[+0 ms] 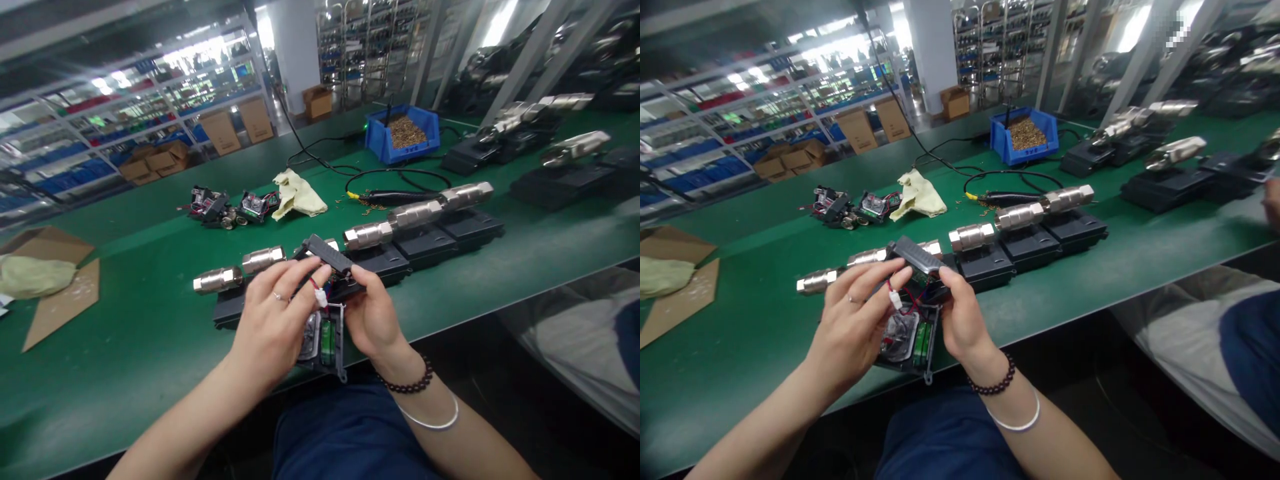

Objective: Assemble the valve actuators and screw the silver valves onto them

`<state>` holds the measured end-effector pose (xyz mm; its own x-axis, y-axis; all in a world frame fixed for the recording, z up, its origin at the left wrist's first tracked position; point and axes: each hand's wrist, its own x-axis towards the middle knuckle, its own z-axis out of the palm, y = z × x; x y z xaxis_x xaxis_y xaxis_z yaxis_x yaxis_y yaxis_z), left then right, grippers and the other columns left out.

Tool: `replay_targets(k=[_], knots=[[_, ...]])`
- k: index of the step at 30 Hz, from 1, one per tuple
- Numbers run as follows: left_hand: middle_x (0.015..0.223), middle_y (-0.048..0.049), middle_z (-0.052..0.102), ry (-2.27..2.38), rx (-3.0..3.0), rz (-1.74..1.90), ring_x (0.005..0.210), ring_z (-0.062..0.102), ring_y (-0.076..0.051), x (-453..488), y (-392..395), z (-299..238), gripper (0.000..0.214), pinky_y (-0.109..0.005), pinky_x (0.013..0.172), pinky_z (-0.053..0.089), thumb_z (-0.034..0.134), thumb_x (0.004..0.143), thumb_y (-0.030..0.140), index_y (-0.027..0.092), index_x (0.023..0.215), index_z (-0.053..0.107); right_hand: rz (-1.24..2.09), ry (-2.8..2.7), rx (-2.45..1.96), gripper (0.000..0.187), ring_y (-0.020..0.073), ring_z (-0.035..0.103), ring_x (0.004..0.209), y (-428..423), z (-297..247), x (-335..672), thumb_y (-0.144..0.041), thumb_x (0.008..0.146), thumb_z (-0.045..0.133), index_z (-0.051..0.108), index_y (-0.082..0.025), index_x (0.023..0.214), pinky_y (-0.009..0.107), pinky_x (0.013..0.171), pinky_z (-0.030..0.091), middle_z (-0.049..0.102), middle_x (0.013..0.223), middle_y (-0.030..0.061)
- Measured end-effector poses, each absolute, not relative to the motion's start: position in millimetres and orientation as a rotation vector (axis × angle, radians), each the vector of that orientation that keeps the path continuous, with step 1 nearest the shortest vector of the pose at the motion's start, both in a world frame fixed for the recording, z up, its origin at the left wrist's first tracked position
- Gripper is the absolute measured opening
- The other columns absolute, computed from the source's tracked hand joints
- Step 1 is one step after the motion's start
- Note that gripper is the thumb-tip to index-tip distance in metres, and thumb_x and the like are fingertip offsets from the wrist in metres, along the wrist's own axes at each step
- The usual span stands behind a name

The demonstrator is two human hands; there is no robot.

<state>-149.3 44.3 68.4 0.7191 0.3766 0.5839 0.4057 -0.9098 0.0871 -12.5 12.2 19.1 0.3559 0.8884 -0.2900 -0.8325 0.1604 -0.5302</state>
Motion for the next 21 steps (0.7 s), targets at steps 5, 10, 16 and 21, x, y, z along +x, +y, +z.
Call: replay_targets(k=[5, 10, 16, 21], knots=[[0.085, -0.0046, 0.076, -0.827, -3.420, -1.175, 0.079, 0.066, -0.016, -149, 35, 80, 0.020, -0.027, 0.074, 0.053, 0.053, 0.095, 0.023, 0.020, 0.098, 0.073, 1.198, -0.154, -0.698, 0.023, 0.0164, 0.057, 0.064, 12, 16, -16, -0.041, 0.065, 0.067, 0.068, -0.019, 0.070, 0.031, 0.066, 0.049, 0.068, 0.068, -0.0013], [0.074, -0.0022, 0.074, -1.184, -3.240, -1.143, 0.071, 0.066, -0.017, -150, 20, 69, 0.022, -0.027, 0.064, 0.050, 0.057, 0.092, 0.028, 0.019, 0.079, 0.072, 1.211, -0.159, -0.686, 0.023, 0.0198, 0.061, 0.071, 12, 13, -18, -0.043, 0.066, 0.068, 0.067, -0.020, 0.070, 0.034, 0.072, 0.051, 0.066, 0.065, -0.0012], [0.068, -0.0009, 0.070, -1.123, -2.782, -0.968, 0.066, 0.059, -0.020, -138, -4, 43, 0.026, -0.033, 0.066, 0.039, 0.053, 0.094, 0.024, 0.019, 0.071, 0.063, 1.232, -0.144, -0.692, 0.023, 0.0187, 0.060, 0.070, 12, 9, -19, -0.042, 0.065, 0.071, 0.063, -0.021, 0.064, 0.035, 0.076, 0.051, 0.062, 0.062, -0.0028], [0.061, -0.0007, 0.064, -1.227, -2.545, -0.982, 0.062, 0.056, -0.021, -127, -9, 30, 0.025, -0.033, 0.064, 0.034, 0.058, 0.092, 0.025, 0.019, 0.068, 0.058, 1.241, -0.141, -0.698, 0.024, 0.0196, 0.061, 0.072, 11, 9, -20, -0.042, 0.065, 0.070, 0.066, -0.019, 0.070, 0.035, 0.076, 0.051, 0.066, 0.066, -0.0016]])
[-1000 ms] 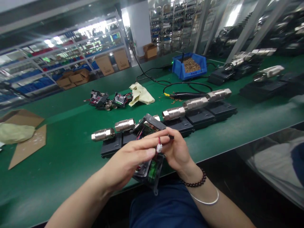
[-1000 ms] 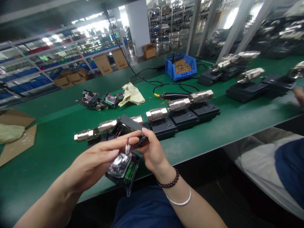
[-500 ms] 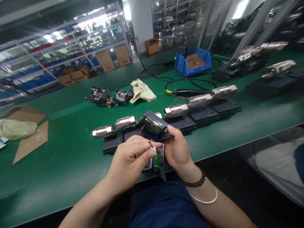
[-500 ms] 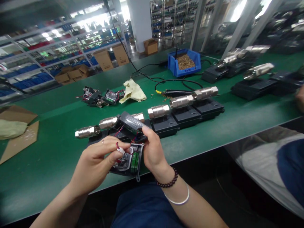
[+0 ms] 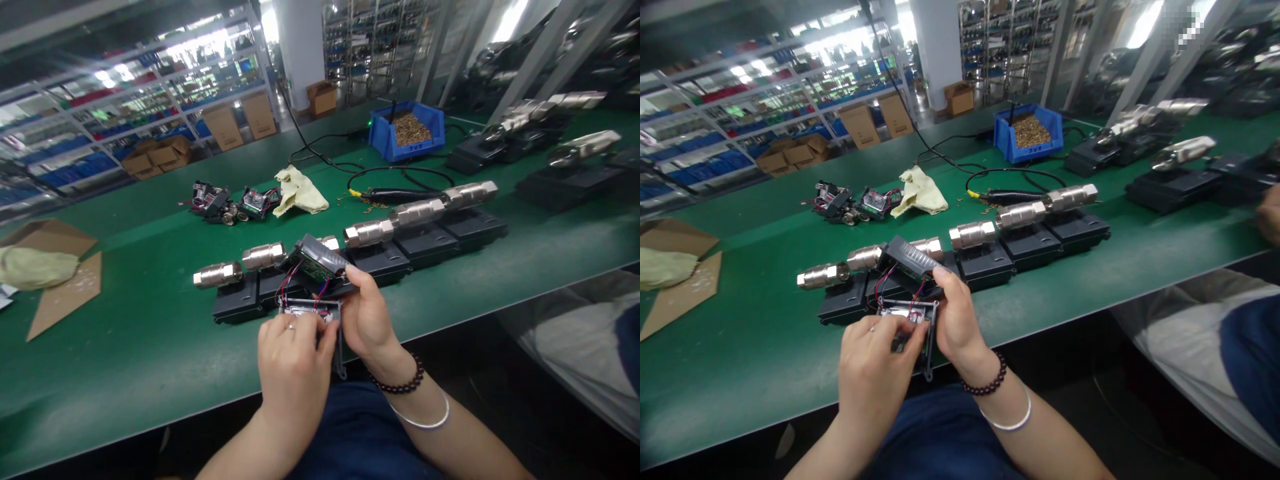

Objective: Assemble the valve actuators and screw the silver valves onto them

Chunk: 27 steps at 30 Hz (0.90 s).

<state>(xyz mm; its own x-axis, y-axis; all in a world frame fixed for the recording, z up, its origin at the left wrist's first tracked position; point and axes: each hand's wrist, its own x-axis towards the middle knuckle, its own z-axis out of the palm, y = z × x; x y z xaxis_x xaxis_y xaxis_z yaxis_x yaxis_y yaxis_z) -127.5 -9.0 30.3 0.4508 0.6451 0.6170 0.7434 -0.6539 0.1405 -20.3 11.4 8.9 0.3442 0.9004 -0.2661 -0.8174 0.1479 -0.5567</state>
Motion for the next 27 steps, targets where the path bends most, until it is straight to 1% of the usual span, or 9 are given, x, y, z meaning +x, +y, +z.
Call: replay_targets(k=[4, 7, 11, 14, 17, 19, 21, 25, 27], knots=[[0.065, -0.0021, 0.066, -1.193, -2.483, -1.015, 0.065, 0.057, -0.021, -123, -11, 26, 0.015, -0.032, 0.067, 0.036, 0.056, 0.093, 0.019, 0.017, 0.080, 0.063, 1.232, -0.151, -0.683, 0.023, 0.0203, 0.062, 0.076, 12, 9, -21, -0.041, 0.067, 0.068, 0.068, -0.019, 0.074, 0.035, 0.077, 0.051, 0.067, 0.067, -0.0011], [0.068, -0.0034, 0.067, -1.102, -2.508, -0.910, 0.067, 0.056, -0.022, -121, -17, 26, 0.017, -0.033, 0.070, 0.036, 0.050, 0.093, 0.012, 0.015, 0.086, 0.065, 1.220, -0.145, -0.682, 0.025, 0.0205, 0.062, 0.074, 13, 9, -21, -0.041, 0.066, 0.069, 0.069, -0.019, 0.078, 0.035, 0.076, 0.052, 0.066, 0.067, -0.0016], [0.072, -0.0044, 0.065, -1.080, -2.493, -0.686, 0.071, 0.055, -0.023, -119, -24, 27, 0.024, -0.033, 0.074, 0.036, 0.043, 0.092, 0.005, 0.012, 0.099, 0.064, 1.225, -0.154, -0.689, 0.024, 0.0219, 0.063, 0.076, 14, 9, -22, -0.041, 0.067, 0.068, 0.069, -0.020, 0.077, 0.037, 0.076, 0.052, 0.069, 0.070, -0.0003], [0.071, -0.0035, 0.064, -1.107, -2.477, -0.627, 0.070, 0.055, -0.022, -116, -22, 26, 0.021, -0.033, 0.073, 0.036, 0.045, 0.091, 0.006, 0.015, 0.094, 0.063, 1.222, -0.171, -0.690, 0.024, 0.0227, 0.064, 0.080, 14, 7, -22, -0.042, 0.068, 0.067, 0.069, -0.020, 0.077, 0.037, 0.078, 0.051, 0.071, 0.074, 0.0007], [0.069, -0.0026, 0.064, -1.145, -2.459, -0.712, 0.069, 0.056, -0.021, -115, -17, 23, 0.018, -0.033, 0.074, 0.036, 0.045, 0.094, 0.011, 0.015, 0.095, 0.063, 1.199, -0.213, -0.684, 0.023, 0.0228, 0.064, 0.084, 13, 5, -22, -0.043, 0.071, 0.066, 0.068, -0.020, 0.077, 0.037, 0.081, 0.050, 0.071, 0.077, 0.0011], [0.069, -0.0026, 0.065, -1.137, -2.463, -0.797, 0.069, 0.057, -0.021, -116, -14, 21, 0.017, -0.033, 0.075, 0.037, 0.047, 0.095, 0.013, 0.014, 0.096, 0.063, 1.176, -0.250, -0.684, 0.025, 0.0235, 0.064, 0.087, 11, 4, -21, -0.044, 0.072, 0.065, 0.068, -0.020, 0.081, 0.037, 0.081, 0.050, 0.072, 0.080, 0.0016], [0.072, -0.0028, 0.068, -1.116, -2.493, -0.833, 0.072, 0.057, -0.021, -119, -15, 18, 0.016, -0.033, 0.076, 0.037, 0.050, 0.094, 0.012, 0.015, 0.095, 0.065, 1.159, -0.281, -0.686, 0.028, 0.0245, 0.065, 0.089, 9, 4, -22, -0.044, 0.072, 0.065, 0.069, -0.020, 0.086, 0.038, 0.081, 0.051, 0.072, 0.082, 0.0023], [0.090, -0.0051, 0.071, -1.152, -2.516, -0.806, 0.084, 0.057, -0.022, -123, -20, 15, 0.021, -0.035, 0.080, 0.036, 0.050, 0.092, 0.010, 0.017, 0.097, 0.069, 1.174, -0.292, -0.726, 0.032, 0.0257, 0.066, 0.088, 5, 4, -22, -0.045, 0.072, 0.065, 0.070, -0.020, 0.089, 0.038, 0.078, 0.053, 0.073, 0.083, 0.0033], [0.090, -0.0049, 0.070, -1.188, -2.494, -0.854, 0.083, 0.057, -0.021, -124, -22, 13, 0.022, -0.035, 0.079, 0.036, 0.050, 0.092, 0.010, 0.019, 0.095, 0.070, 1.159, -0.307, -0.745, 0.032, 0.0256, 0.066, 0.087, 4, 3, -23, -0.046, 0.072, 0.064, 0.071, -0.020, 0.090, 0.039, 0.080, 0.053, 0.074, 0.085, 0.0038]])
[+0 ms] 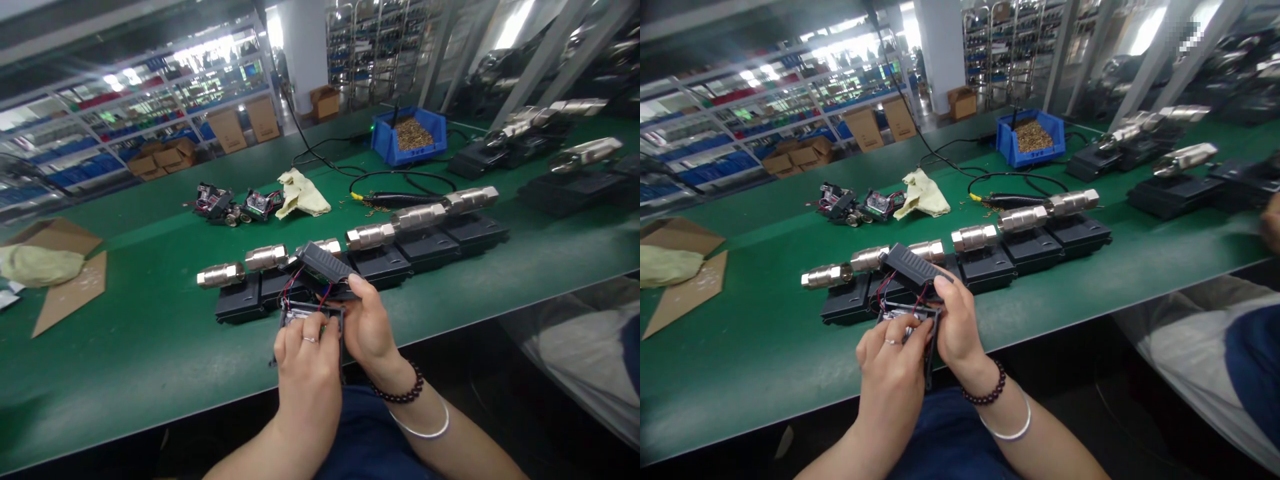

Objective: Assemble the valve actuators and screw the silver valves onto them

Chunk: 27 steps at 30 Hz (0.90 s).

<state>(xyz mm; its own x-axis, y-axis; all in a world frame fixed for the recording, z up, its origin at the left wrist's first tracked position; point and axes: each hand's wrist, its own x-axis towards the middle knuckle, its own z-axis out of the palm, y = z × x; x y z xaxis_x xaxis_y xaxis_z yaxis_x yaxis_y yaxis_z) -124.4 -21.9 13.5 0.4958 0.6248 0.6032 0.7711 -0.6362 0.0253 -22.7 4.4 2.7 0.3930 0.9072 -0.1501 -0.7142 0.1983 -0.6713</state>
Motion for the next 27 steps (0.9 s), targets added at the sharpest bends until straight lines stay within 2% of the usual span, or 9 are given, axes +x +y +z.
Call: replay_targets(k=[3, 5, 7, 9, 11, 13, 16, 21, 27], knots=[[0.086, -0.0037, 0.067, -1.258, -2.436, -0.986, 0.079, 0.057, -0.020, -126, -20, 9, 0.016, -0.036, 0.080, 0.039, 0.055, 0.090, 0.016, 0.023, 0.090, 0.069, 1.081, -0.353, -0.744, 0.032, 0.0256, 0.067, 0.089, 3, 1, -22, -0.045, 0.074, 0.063, 0.071, -0.020, 0.092, 0.042, 0.084, 0.052, 0.074, 0.089, 0.0043], [0.097, -0.0079, 0.065, -1.338, -2.325, -1.021, 0.091, 0.058, -0.026, -126, -16, 6, 0.012, -0.044, 0.090, 0.040, 0.063, 0.088, 0.025, 0.023, 0.099, 0.066, 1.028, -0.406, -0.734, 0.031, 0.0265, 0.066, 0.094, 1, -1, -21, -0.044, 0.076, 0.062, 0.071, -0.021, 0.095, 0.044, 0.088, 0.051, 0.074, 0.093, 0.0047], [0.118, -0.0194, 0.059, -1.434, -2.207, -1.009, 0.112, 0.053, -0.035, -125, -11, 3, 0.050, -0.056, 0.099, 0.037, 0.068, 0.083, 0.035, 0.014, 0.126, 0.053, 0.972, -0.482, -0.751, 0.031, 0.0280, 0.063, 0.107, -3, -3, -19, -0.044, 0.078, 0.062, 0.071, -0.022, 0.099, 0.047, 0.097, 0.048, 0.072, 0.105, 0.0059], [0.130, -0.0297, 0.052, -1.508, -2.198, -0.988, 0.122, 0.048, -0.041, -124, -9, 2, 0.082, -0.062, 0.100, 0.034, 0.066, 0.084, 0.038, 0.003, 0.145, 0.024, 0.927, -0.578, -0.797, 0.034, 0.0291, 0.054, 0.124, -8, -6, -15, -0.044, 0.080, 0.061, 0.070, -0.023, 0.106, 0.049, 0.107, 0.040, 0.067, 0.121, 0.0069], [0.129, -0.0312, 0.054, -1.515, -2.294, -0.974, 0.121, 0.051, -0.039, -122, -8, 2, 0.086, -0.064, 0.099, 0.035, 0.059, 0.089, 0.034, 0.001, 0.149, 0.007, 0.920, -0.690, -0.847, 0.040, 0.0295, 0.047, 0.132, -14, -8, -11, -0.044, 0.080, 0.062, 0.067, -0.024, 0.115, 0.050, 0.111, 0.036, 0.060, 0.133, 0.0070], [0.124, -0.0273, 0.061, -1.481, -2.369, -0.981, 0.116, 0.056, -0.036, -122, -9, 3, 0.075, -0.063, 0.101, 0.034, 0.054, 0.093, 0.029, 0.003, 0.149, 0.011, 0.938, -0.797, -0.889, 0.047, 0.0289, 0.049, 0.130, -20, -9, -6, -0.042, 0.081, 0.064, 0.062, -0.026, 0.125, 0.049, 0.112, 0.036, 0.058, 0.136, 0.0064], [0.117, -0.0213, 0.067, -1.434, -2.417, -0.985, 0.114, 0.058, -0.033, -122, -12, 5, 0.056, -0.059, 0.105, 0.031, 0.052, 0.093, 0.023, 0.008, 0.144, 0.032, 0.964, -0.899, -0.943, 0.049, 0.0261, 0.055, 0.124, -25, -7, 2, -0.039, 0.084, 0.063, 0.056, -0.030, 0.131, 0.046, 0.109, 0.040, 0.060, 0.133, 0.0047], [0.109, -0.0135, 0.071, -1.336, -2.492, -0.976, 0.109, 0.059, -0.030, -125, -12, 8, 0.030, -0.053, 0.109, 0.026, 0.053, 0.093, 0.020, 0.012, 0.121, 0.058, 0.866, -1.052, -1.127, 0.043, 0.0259, 0.058, 0.119, -25, 10, 11, -0.044, 0.087, 0.058, 0.061, -0.027, 0.126, 0.045, 0.105, 0.045, 0.063, 0.129, 0.0062], [0.106, -0.0065, 0.073, -1.203, -2.693, -0.800, 0.106, 0.059, -0.028, -135, -6, 16, 0.029, -0.052, 0.107, 0.030, 0.053, 0.089, 0.013, 0.024, 0.112, 0.066, 0.572, -1.348, -1.485, 0.043, 0.0274, 0.059, 0.117, -34, 29, 2, -0.038, 0.083, 0.058, 0.065, -0.025, 0.123, 0.044, 0.100, 0.050, 0.062, 0.127, 0.0094]])
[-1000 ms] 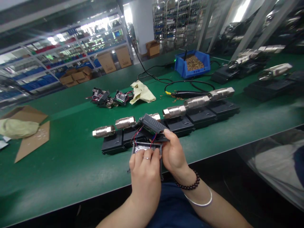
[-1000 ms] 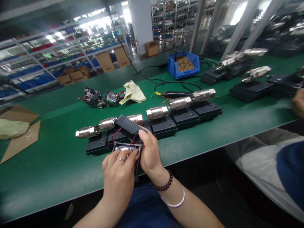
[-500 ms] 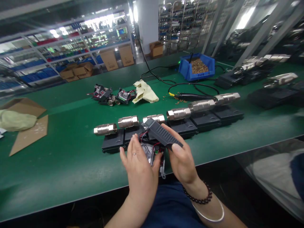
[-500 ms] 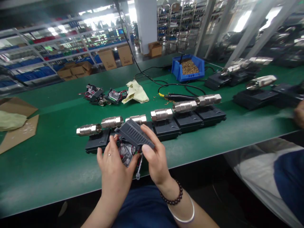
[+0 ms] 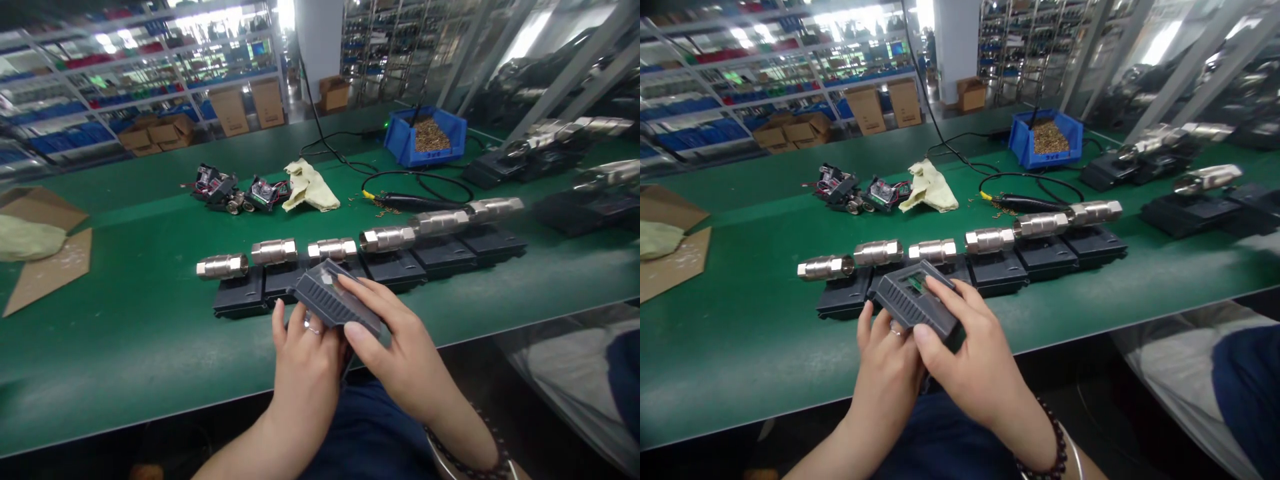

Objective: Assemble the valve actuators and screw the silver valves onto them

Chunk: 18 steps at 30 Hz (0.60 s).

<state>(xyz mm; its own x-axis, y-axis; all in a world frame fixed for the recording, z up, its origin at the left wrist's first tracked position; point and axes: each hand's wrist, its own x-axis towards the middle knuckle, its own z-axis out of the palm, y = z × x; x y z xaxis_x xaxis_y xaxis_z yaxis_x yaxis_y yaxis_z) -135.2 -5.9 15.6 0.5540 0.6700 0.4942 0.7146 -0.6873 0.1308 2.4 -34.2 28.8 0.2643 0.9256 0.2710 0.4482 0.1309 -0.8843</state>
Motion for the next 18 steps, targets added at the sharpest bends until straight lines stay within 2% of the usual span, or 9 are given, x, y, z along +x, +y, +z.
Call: replay_targets(k=[6, 11, 13, 15, 16, 18], knots=[[0.113, -0.0046, 0.071, -1.258, -2.763, -0.907, 0.108, 0.056, -0.027, -134, -5, 10, 0.040, -0.052, 0.108, 0.031, 0.050, 0.086, 0.009, 0.028, 0.117, 0.064, 0.209, -1.471, -1.621, 0.049, 0.0301, 0.061, 0.115, -48, 28, -13, -0.034, 0.079, 0.059, 0.062, -0.024, 0.127, 0.045, 0.096, 0.053, 0.059, 0.128, 0.0119], [0.103, -0.0042, 0.071, -1.436, -2.497, -1.232, 0.110, 0.054, -0.026, -128, -18, -6, 0.031, -0.054, 0.111, 0.021, 0.048, 0.085, 0.008, 0.028, 0.092, 0.070, 0.239, -1.499, -1.630, 0.045, 0.0282, 0.061, 0.115, -44, 22, -11, -0.034, 0.082, 0.054, 0.063, -0.021, 0.124, 0.042, 0.094, 0.055, 0.059, 0.127, 0.0132], [0.102, -0.0052, 0.069, -1.460, -2.367, -1.354, 0.110, 0.054, -0.026, -129, -21, -12, 0.024, -0.055, 0.111, 0.022, 0.050, 0.086, 0.011, 0.026, 0.091, 0.067, 0.262, -1.515, -1.618, 0.045, 0.0275, 0.060, 0.116, -43, 20, -9, -0.033, 0.082, 0.054, 0.062, -0.021, 0.124, 0.041, 0.095, 0.054, 0.058, 0.128, 0.0133], [0.105, -0.0071, 0.065, -1.488, -2.249, -1.476, 0.110, 0.056, -0.026, -133, -22, -19, 0.015, -0.056, 0.109, 0.027, 0.057, 0.086, 0.018, 0.024, 0.099, 0.061, 0.267, -1.525, -1.614, 0.045, 0.0276, 0.060, 0.117, -44, 19, -6, -0.033, 0.082, 0.054, 0.061, -0.021, 0.124, 0.041, 0.096, 0.054, 0.057, 0.128, 0.0132], [0.109, -0.0087, 0.063, -1.533, -2.207, -1.542, 0.112, 0.056, -0.027, -135, -22, -22, 0.021, -0.056, 0.108, 0.031, 0.063, 0.084, 0.023, 0.022, 0.104, 0.057, 0.266, -1.528, -1.616, 0.045, 0.0280, 0.059, 0.117, -44, 17, -6, -0.032, 0.081, 0.055, 0.061, -0.021, 0.125, 0.042, 0.096, 0.053, 0.056, 0.129, 0.0131], [0.118, -0.0124, 0.059, -1.734, -2.216, -1.649, 0.114, 0.057, -0.028, -139, -22, -29, 0.047, -0.053, 0.101, 0.042, 0.070, 0.078, 0.033, 0.021, 0.118, 0.048, 0.254, -1.543, -1.611, 0.047, 0.0288, 0.058, 0.119, -45, 15, -5, -0.029, 0.080, 0.056, 0.059, -0.022, 0.127, 0.043, 0.097, 0.053, 0.055, 0.131, 0.0127]])
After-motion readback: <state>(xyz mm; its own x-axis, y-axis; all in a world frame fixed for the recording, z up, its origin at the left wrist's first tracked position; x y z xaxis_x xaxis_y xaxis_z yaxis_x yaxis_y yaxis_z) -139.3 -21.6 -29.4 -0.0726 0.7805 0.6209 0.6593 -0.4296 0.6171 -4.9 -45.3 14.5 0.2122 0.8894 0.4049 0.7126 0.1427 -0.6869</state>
